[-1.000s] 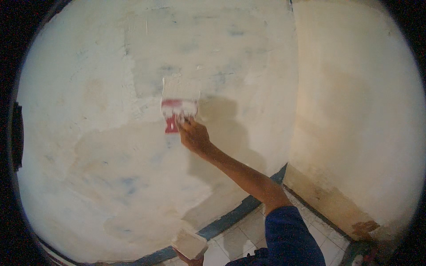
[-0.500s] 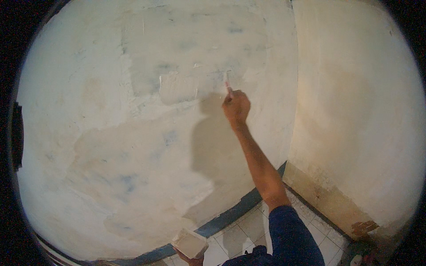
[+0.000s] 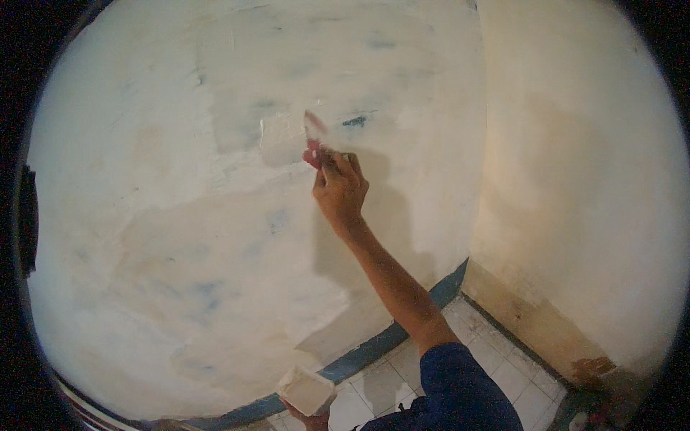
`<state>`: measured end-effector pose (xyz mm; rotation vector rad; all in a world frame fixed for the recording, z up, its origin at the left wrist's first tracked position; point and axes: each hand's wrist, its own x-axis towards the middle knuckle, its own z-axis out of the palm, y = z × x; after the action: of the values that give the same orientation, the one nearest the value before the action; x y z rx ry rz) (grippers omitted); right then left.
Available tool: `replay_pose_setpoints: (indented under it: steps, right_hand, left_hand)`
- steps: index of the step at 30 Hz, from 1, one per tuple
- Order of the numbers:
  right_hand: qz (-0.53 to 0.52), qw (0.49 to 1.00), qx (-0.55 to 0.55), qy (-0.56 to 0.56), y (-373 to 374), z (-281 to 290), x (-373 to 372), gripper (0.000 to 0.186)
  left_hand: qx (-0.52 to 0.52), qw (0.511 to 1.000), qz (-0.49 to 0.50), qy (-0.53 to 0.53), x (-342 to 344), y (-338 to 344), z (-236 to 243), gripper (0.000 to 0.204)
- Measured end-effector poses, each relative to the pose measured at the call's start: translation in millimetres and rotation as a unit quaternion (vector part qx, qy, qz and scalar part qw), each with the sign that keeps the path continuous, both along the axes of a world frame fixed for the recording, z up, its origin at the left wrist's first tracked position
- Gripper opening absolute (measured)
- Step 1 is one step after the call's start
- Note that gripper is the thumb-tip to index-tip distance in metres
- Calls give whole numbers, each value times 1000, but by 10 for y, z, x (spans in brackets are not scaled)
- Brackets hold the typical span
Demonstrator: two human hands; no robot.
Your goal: The person applies white putty to a wall using a pink scraper, dipping the tool into a small white container to gather more material as needed.
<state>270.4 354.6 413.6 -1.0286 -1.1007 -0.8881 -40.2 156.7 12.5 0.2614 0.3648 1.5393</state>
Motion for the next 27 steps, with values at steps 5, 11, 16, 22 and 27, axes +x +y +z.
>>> replay_pose_setpoints:
  steps: [5, 11, 16, 22, 27]
  right_hand:
    - [-88, 977, -147, -128, 457, -817, 90, 26]
    - [124, 982, -93, -105, -299, -569, 361, 24]
    - [-137, 990, 1, 41, 37, -10, 1482, 20]
    - [-112, 987, -104, -58, 373, -262, 732, 25]
    - [143, 985, -74, -64, -142, -283, 222, 22]
  left_hand:
    - [-21, 1000, -15, -6, 69, -24, 159, 66]
    - [-15, 999, -28, -6, 106, -43, 198, 65]
    - [-38, 998, -32, -29, 214, -84, 248, 65]
    - [-53, 997, -18, -44, 238, -161, 200, 64]
    - [12, 999, -34, 14, 127, -95, -125, 74]
